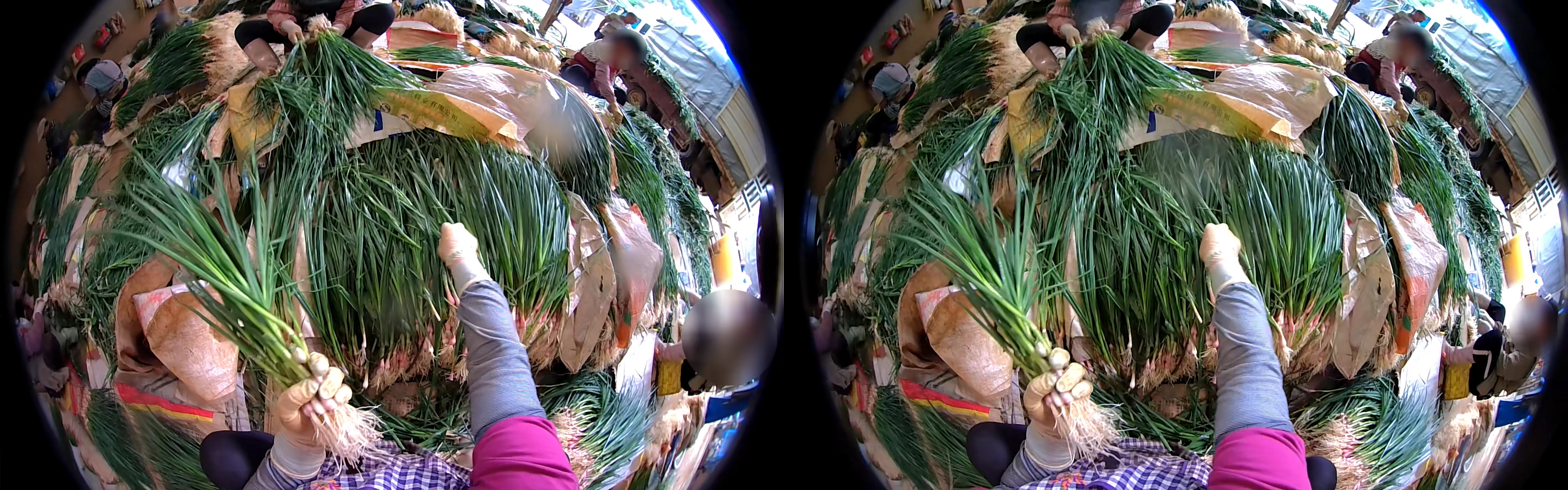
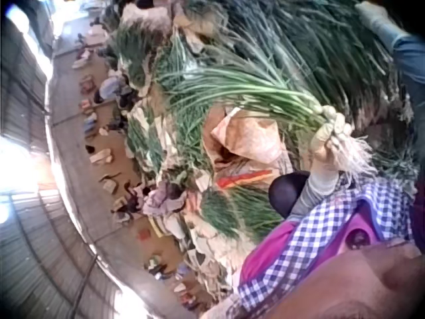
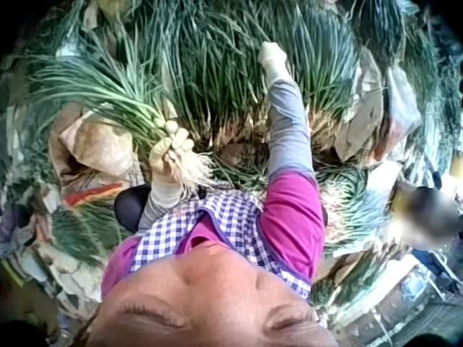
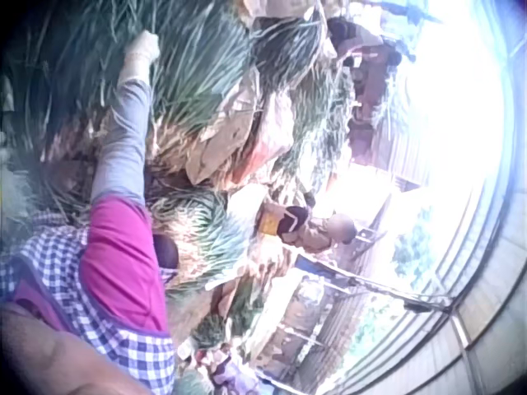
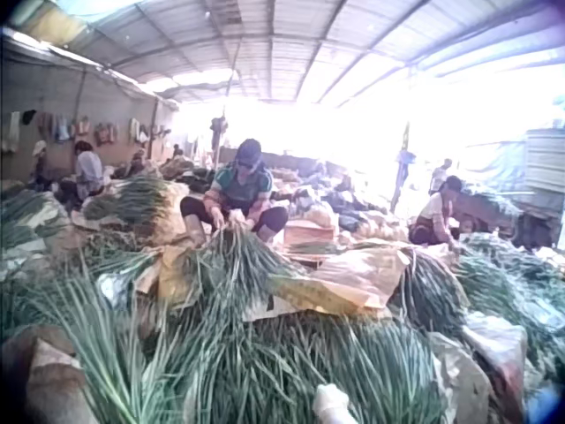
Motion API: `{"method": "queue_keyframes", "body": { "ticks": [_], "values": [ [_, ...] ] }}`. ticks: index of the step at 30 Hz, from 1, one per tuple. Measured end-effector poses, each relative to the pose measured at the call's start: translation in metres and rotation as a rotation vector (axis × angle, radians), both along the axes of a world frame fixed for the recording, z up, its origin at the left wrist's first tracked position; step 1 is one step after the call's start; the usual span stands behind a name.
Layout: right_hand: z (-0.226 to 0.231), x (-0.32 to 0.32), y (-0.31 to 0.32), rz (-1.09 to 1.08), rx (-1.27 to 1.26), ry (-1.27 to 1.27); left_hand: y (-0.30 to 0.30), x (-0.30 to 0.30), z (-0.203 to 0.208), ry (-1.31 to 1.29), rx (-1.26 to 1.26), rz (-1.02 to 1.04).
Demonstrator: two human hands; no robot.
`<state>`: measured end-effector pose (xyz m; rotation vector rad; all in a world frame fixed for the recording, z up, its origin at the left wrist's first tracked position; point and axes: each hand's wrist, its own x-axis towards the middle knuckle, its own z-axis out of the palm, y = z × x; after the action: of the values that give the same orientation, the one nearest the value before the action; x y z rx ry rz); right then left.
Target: The person picks up bunches of green onions and removes outer layers or damaged leaves by hand, then places the sorted bunches back onto the floor.
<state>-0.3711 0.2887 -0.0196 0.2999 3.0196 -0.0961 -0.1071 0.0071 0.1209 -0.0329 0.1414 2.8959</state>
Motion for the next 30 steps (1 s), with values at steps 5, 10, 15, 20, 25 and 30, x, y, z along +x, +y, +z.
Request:
{"method": "queue_keyframes", "body": {
  "ticks": [5, 10, 15, 20, 25, 30],
  "values": [
    [0.083, 0.029, 0.046, 0.020, -0.321, 0.164, 0.007, 0.005, 0.001, -0.129, 0.086, -0.101],
    [0.132, 0.101, 0.121, -0.149, -0.781, 0.661, 0.008, 0.013, 0.003, 0.110, 0.072, -0.368],
    [0.113, 0.186, 0.136, -0.231, -1.000, 0.470, 0.020, 0.020, 0.007, 0.315, 0.225, -0.368],
    [0.099, 0.261, 0.114, -0.194, -0.832, 0.091, 0.028, 0.036, -0.023, 0.087, 0.343, -0.441],
    [0.125, 0.293, 0.062, -0.321, -1.189, 0.365, 0.033, 0.057, -0.032, -0.159, 0.299, -0.420],
    [0.139, 0.357, -0.033, -0.090, -1.231, 0.365, 0.044, 0.071, -0.071, -0.213, 0.061, -0.635]
  ]
}}
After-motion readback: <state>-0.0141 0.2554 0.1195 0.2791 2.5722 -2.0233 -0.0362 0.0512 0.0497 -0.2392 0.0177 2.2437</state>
